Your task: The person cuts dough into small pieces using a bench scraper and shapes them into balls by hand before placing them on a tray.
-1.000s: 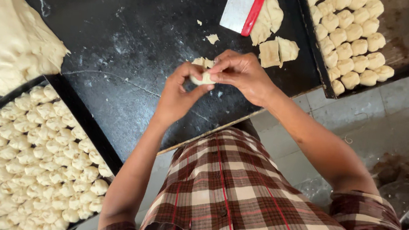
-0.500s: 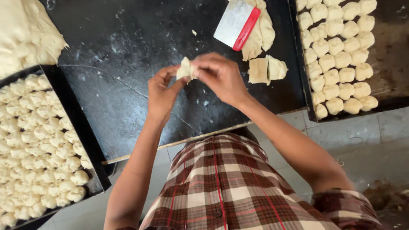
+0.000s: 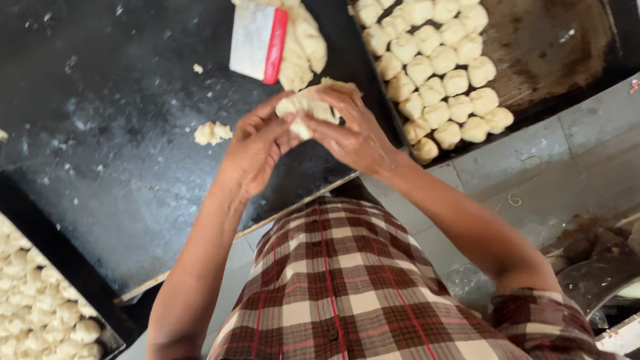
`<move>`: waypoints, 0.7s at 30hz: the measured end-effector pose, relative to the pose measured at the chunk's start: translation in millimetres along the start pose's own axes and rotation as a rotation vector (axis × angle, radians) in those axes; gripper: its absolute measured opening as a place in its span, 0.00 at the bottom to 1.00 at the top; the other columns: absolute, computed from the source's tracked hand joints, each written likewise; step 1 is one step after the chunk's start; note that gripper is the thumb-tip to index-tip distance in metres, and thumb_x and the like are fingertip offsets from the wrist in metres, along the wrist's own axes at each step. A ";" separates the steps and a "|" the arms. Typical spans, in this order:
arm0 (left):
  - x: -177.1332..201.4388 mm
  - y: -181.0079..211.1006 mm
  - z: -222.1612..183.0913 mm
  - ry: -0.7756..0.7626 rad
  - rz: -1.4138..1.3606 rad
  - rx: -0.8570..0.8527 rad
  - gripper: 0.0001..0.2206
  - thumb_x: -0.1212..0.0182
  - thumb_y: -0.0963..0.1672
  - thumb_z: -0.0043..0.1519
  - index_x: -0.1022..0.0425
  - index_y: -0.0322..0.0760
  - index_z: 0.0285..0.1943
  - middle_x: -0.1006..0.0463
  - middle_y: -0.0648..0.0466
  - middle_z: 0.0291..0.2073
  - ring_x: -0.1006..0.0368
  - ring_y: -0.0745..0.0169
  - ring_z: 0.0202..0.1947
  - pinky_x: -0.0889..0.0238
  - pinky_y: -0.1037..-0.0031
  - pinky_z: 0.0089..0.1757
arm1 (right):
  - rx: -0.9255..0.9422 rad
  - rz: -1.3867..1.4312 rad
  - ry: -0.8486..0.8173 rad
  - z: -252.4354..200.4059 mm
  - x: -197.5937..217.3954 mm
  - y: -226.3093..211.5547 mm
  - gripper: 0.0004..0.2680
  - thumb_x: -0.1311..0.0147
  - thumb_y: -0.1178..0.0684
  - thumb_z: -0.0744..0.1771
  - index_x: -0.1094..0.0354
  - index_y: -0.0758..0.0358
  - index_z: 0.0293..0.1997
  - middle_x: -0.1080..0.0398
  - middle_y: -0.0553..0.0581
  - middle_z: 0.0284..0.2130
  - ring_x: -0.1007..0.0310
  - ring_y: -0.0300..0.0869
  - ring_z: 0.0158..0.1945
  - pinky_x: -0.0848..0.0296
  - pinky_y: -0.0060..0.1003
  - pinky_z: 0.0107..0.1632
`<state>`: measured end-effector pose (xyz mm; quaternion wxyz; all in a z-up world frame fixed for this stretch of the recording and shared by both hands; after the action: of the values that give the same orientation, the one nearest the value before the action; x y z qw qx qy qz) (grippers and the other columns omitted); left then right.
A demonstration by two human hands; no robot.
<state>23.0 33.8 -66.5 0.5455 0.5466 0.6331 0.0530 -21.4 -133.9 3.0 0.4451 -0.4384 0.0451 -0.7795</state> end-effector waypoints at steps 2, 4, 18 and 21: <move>-20.4 -4.8 6.0 -0.059 0.050 0.049 0.20 0.50 0.33 0.68 0.30 0.31 0.70 0.26 0.55 0.39 0.26 0.71 0.39 0.26 0.66 0.51 | -0.050 0.156 0.091 -1.8 18.1 8.6 0.10 0.32 0.59 0.66 0.25 0.58 0.50 0.35 0.56 0.54 0.30 0.49 0.58 0.26 0.43 0.59; -43.1 -5.4 10.3 -0.140 0.183 0.031 0.22 0.53 0.32 0.66 0.28 0.32 0.69 0.23 0.51 0.48 0.26 0.68 0.44 0.27 0.63 0.55 | -0.344 0.243 0.087 -10.0 29.5 27.1 0.11 0.34 0.61 0.66 0.25 0.58 0.53 0.38 0.61 0.59 0.28 0.45 0.56 0.24 0.41 0.58; -59.0 -19.3 34.9 -0.056 0.658 -0.309 0.12 0.48 0.35 0.70 0.24 0.33 0.59 0.27 0.46 0.64 0.29 0.63 0.62 0.36 0.74 0.61 | -0.671 0.045 0.440 -193.3 155.7 232.9 0.13 0.45 0.65 0.72 0.37 0.73 0.65 0.34 0.59 0.55 0.36 0.42 0.54 0.36 0.34 0.54; -39.2 -13.4 32.3 0.013 0.901 -0.438 0.10 0.45 0.36 0.70 0.23 0.32 0.58 0.22 0.47 0.58 0.24 0.59 0.57 0.32 0.73 0.57 | -0.880 -0.060 0.505 -227.9 147.6 296.3 0.10 0.43 0.57 0.74 0.27 0.61 0.64 0.29 0.52 0.49 0.31 0.33 0.43 0.31 0.28 0.44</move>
<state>31.1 -18.1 -63.5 0.5664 0.6382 0.3114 0.4182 -24.8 -492.7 -177.9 0.1708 -0.3834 0.4631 -0.7806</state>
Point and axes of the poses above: each hand's wrist, its own z-axis towards the middle knuckle, its own x-axis out of the back of the hand, y = z × x, the point moved 5 cm from there along z, towards the middle knuckle
